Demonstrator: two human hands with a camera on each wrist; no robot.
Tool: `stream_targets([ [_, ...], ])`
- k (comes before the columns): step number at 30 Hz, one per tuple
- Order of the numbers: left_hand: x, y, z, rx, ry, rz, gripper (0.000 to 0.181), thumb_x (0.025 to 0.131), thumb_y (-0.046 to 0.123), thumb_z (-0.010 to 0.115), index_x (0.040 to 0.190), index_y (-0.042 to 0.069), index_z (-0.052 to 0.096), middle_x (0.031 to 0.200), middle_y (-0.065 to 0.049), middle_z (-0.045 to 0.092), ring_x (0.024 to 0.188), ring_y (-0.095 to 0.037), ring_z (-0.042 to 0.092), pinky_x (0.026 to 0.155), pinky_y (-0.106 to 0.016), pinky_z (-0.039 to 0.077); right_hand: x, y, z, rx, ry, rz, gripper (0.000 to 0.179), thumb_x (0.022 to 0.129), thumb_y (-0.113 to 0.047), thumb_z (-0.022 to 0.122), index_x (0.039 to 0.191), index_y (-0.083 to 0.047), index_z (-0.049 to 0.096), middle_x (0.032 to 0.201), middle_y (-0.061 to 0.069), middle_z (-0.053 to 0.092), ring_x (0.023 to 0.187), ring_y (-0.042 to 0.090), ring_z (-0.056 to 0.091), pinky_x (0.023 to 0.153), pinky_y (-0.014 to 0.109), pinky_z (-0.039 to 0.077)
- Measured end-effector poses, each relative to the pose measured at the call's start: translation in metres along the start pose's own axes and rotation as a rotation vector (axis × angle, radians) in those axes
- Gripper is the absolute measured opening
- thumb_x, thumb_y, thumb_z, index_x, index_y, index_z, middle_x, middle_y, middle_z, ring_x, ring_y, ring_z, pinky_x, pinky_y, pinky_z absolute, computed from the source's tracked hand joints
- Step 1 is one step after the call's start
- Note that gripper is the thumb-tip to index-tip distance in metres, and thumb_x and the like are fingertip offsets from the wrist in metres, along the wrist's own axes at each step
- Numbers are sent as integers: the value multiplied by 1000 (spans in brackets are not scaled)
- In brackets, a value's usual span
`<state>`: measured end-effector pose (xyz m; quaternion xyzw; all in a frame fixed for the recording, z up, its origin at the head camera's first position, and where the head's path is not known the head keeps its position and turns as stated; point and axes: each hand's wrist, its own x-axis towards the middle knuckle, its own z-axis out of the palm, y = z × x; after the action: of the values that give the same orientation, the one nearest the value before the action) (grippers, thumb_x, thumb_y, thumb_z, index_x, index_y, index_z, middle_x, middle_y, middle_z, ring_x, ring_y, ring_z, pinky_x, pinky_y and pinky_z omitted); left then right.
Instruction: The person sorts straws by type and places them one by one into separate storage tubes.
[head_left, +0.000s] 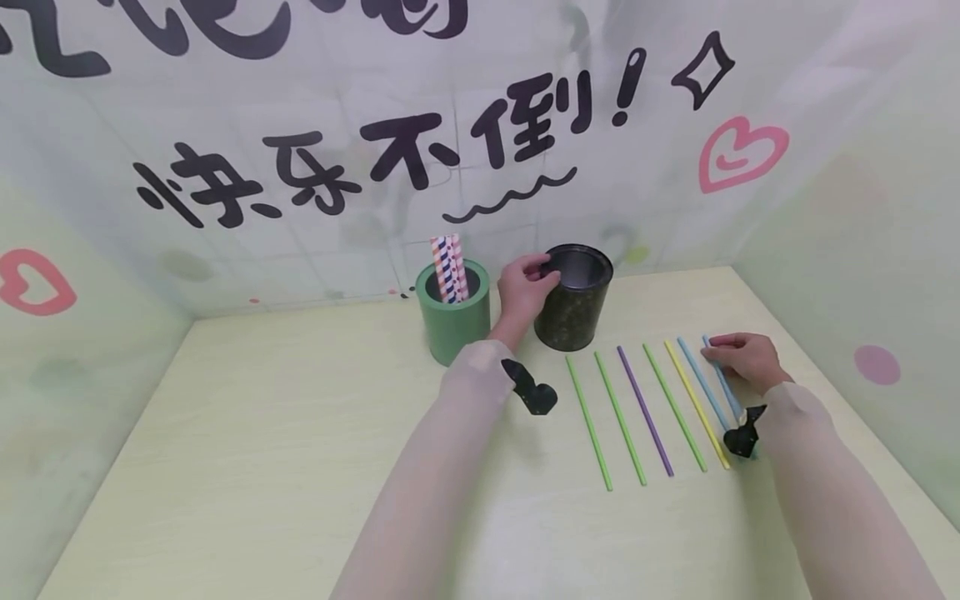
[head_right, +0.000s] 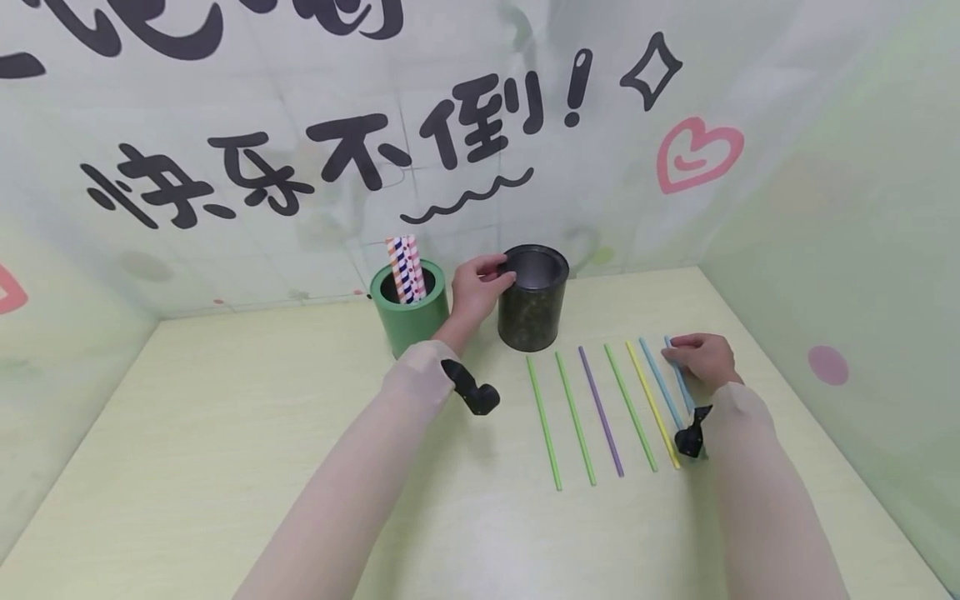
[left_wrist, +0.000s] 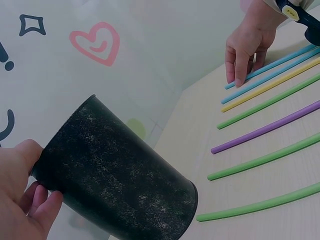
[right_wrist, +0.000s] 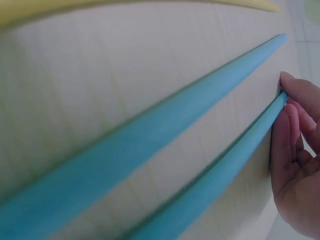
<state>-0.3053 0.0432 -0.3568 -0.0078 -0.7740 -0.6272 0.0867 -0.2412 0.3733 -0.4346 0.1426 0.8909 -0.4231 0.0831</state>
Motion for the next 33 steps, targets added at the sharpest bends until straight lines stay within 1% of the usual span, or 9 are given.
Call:
stream_targets([
  [4, 0, 0, 0, -3, 3, -3, 29, 78, 6, 71, 106, 3, 68, 101, -12, 64, 90, -20, 60, 75, -21, 50, 1, 2, 1, 6, 1, 11, 57, 86, -37, 61, 122, 6, 49, 110, 16, 53, 78, 15, 49, 64, 20, 44],
  [7, 0, -1, 0, -3, 4, -11, 29, 78, 6, 71, 106, 4, 68, 101, -12, 64, 90, -20, 60, 75, -21, 50, 2, 3, 3, 19, 1, 29, 58, 87, -37, 60, 123, 6, 49, 115, 20, 50, 82, 17, 49, 64, 18, 44],
  [14, 0, -2, 0, 1, -1, -8, 29, 79, 6, 70, 107, 3, 67, 102, -12, 63, 91, -20, 60, 74, -21, 50, 2, 2, 4, 48, 0, 69, 59, 89, -37, 57, 127, 6, 46, 120, 23, 47, 88, 23, 47, 61, 15, 42],
  [18, 0, -2, 0, 2, 2, -9, 29, 78, 6, 70, 107, 4, 67, 102, -12, 63, 91, -20, 60, 75, -21, 50, 1, 1, 3, 61, -3, 80, 58, 90, -37, 56, 128, 6, 45, 120, 22, 46, 89, 24, 46, 61, 15, 42],
  [28, -1, 0, 1, -2, 3, -10, 29, 78, 6, 70, 107, 4, 67, 103, -12, 63, 91, -20, 60, 75, -21, 50, 3, 2, -1, 70, -3, 81, 58, 90, -35, 56, 127, 7, 45, 117, 21, 47, 86, 21, 47, 64, 19, 44],
  [31, 0, 0, 2, -7, 3, -9, 29, 79, 6, 70, 108, 4, 67, 104, -12, 63, 91, -20, 60, 75, -21, 50, 5, 2, -2, 77, 0, 90, 57, 89, -34, 56, 127, 8, 45, 113, 18, 49, 83, 19, 47, 64, 20, 45],
  [33, 0, 0, 2, -7, 2, -8, 29, 79, 6, 70, 108, 3, 67, 104, -12, 63, 92, -20, 60, 75, -21, 50, 6, 2, -3, 77, 4, 85, 57, 89, -32, 57, 126, 9, 45, 106, 15, 52, 78, 16, 49, 63, 20, 45],
])
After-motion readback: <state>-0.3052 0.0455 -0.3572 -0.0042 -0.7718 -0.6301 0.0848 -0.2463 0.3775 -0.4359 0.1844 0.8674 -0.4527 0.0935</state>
